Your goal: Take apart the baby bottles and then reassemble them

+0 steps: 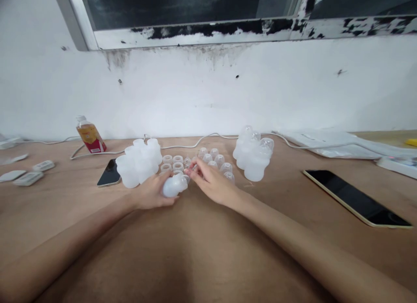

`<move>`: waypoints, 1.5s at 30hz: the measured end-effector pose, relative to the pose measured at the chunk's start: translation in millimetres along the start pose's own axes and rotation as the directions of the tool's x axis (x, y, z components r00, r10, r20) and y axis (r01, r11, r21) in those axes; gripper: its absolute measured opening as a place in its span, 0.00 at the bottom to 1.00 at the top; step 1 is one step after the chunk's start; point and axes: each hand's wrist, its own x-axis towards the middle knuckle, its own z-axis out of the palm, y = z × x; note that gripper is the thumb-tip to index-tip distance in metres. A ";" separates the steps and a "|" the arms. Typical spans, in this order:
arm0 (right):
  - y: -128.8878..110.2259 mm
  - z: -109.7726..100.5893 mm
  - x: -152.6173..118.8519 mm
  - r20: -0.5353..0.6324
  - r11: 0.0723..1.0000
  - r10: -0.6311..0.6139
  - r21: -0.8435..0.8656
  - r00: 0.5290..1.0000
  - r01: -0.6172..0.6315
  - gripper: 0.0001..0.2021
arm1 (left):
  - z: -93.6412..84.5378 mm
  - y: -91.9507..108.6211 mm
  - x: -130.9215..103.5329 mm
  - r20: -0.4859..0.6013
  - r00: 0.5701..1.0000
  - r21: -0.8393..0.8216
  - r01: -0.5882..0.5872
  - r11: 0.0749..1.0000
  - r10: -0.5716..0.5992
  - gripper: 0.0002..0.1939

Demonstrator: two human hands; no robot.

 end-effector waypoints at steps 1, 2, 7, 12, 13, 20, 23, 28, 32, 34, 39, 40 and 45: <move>2.9 4.5 0.6 0.045 0.999 0.051 -0.022 0.998 -0.050 0.14 | 0.9 1.9 -0.7 0.009 1.000 0.040 -0.014 0.999 0.014 0.23; 5.1 8.8 0.8 0.090 0.996 0.085 -0.032 0.992 -0.082 0.15 | 1.8 4.3 -1.5 0.019 0.999 0.088 -0.027 0.996 0.026 0.22; 4.4 20.0 -1.9 0.044 0.997 0.060 -0.055 0.997 -0.057 0.13 | 5.6 12.3 -3.4 0.029 1.000 0.205 -0.007 0.979 0.001 0.22; 6.7 18.9 -0.5 -0.050 0.998 -0.060 -0.002 0.997 0.060 0.11 | 4.8 4.3 -1.2 -0.030 0.998 0.100 0.060 0.993 -0.057 0.23; 8.4 17.9 0.3 -0.053 0.994 -0.104 0.031 0.993 0.106 0.10 | 4.5 2.2 -1.0 -0.039 0.997 0.076 0.064 0.995 -0.061 0.23; 9.0 -3.6 1.2 0.071 0.950 -0.312 0.041 0.947 0.310 0.09 | 2.3 -0.4 0.0 -0.030 0.999 -0.111 0.016 0.994 -0.019 0.25; 4.2 -19.6 1.9 0.018 0.936 -0.351 0.042 0.936 0.350 0.09 | 2.7 2.3 -7.3 -0.111 0.991 -0.272 0.041 0.961 -0.073 0.22; 1.5 -26.1 -5.0 0.058 0.955 -0.283 -0.070 0.957 0.287 0.14 | -0.3 -6.5 -48.3 -0.213 0.962 -0.372 0.081 0.925 -0.170 0.23; 7.2 -0.8 -15.3 0.277 0.922 -0.196 -0.274 0.940 0.273 0.12 | -4.3 -22.4 -76.1 -0.306 0.927 -0.226 0.149 0.963 -0.216 0.21; 9.7 12.0 -15.7 0.342 0.888 -0.163 -0.359 0.925 0.289 0.10 | -2.6 -30.5 -77.1 -0.376 0.898 -0.172 0.173 0.970 -0.227 0.20; 12.3 24.7 -4.4 0.314 0.748 -0.134 -0.590 0.940 0.304 0.10 | 7.9 -47.5 -60.1 -0.517 0.830 -0.125 0.170 0.977 -0.211 0.20; 13.5 25.4 -2.8 0.296 0.716 -0.120 -0.636 0.947 0.290 0.10 | 9.3 -49.7 -57.6 -0.533 0.821 -0.120 0.167 0.979 -0.205 0.21; 25.0 30.7 -5.2 0.222 0.692 -0.081 -0.689 0.972 0.215 0.12 | 8.6 -43.3 -59.7 -0.714 0.688 -0.031 0.156 0.987 -0.131 0.32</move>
